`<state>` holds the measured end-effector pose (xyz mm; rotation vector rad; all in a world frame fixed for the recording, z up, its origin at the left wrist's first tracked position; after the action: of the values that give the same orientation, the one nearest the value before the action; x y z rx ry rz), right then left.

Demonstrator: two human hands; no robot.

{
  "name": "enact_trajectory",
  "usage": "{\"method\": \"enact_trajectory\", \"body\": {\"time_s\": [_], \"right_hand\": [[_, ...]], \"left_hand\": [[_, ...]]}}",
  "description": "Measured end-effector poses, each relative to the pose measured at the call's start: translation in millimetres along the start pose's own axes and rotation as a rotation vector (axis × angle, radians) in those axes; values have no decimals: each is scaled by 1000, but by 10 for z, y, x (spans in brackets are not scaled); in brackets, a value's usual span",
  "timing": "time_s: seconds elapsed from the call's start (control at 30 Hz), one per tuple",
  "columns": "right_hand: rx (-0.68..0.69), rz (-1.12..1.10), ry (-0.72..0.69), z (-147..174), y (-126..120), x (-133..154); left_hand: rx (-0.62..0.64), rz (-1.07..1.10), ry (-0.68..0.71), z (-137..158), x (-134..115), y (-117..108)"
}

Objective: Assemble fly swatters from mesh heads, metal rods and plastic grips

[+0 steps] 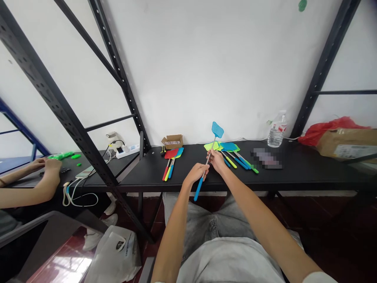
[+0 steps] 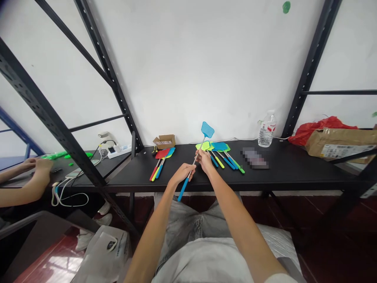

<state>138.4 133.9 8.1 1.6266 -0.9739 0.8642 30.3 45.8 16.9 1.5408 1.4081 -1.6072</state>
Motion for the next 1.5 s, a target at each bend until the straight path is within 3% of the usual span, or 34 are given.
{"method": "enact_trajectory", "body": {"time_s": [0.2,0.3,0.57,0.77,0.87,1.0,1.07,1.5], "right_hand": [[307,222,2,157,231,20],[385,257,-28,194,285,34],[156,110,-16,79,142,-5],[-41,26,-54,5,-19,27],[23,77,-49,52,19,45],[310,268,-46,172,208,39],[373,321,-49,205,251,31],[51,152,-92,84,70,99]], "left_hand": [[-186,82,72,-38,-19,-142],[-225,62,106,-40,-30,-172],[-182,17,82,-28,-66,-119],[-45,14,74,-7,-84,-26],[-48,64,60,-19,-51,-42],[-170,138,63,-37,-12,-134],[-184,137,74,-39,-15,-150],[-64,54,63,-17,-92,-56]]}}
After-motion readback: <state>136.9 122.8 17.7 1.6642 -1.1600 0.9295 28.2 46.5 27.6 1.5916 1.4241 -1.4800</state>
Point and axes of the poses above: each hand's wrist, its own z-axis away from the middle knuckle, its own y-axis out of the palm, x = y × z, the point moved 6 cm from there along -z, towards the middle knuckle, and after that the axes turned 7 degrees about z, right-handed, at the moved point
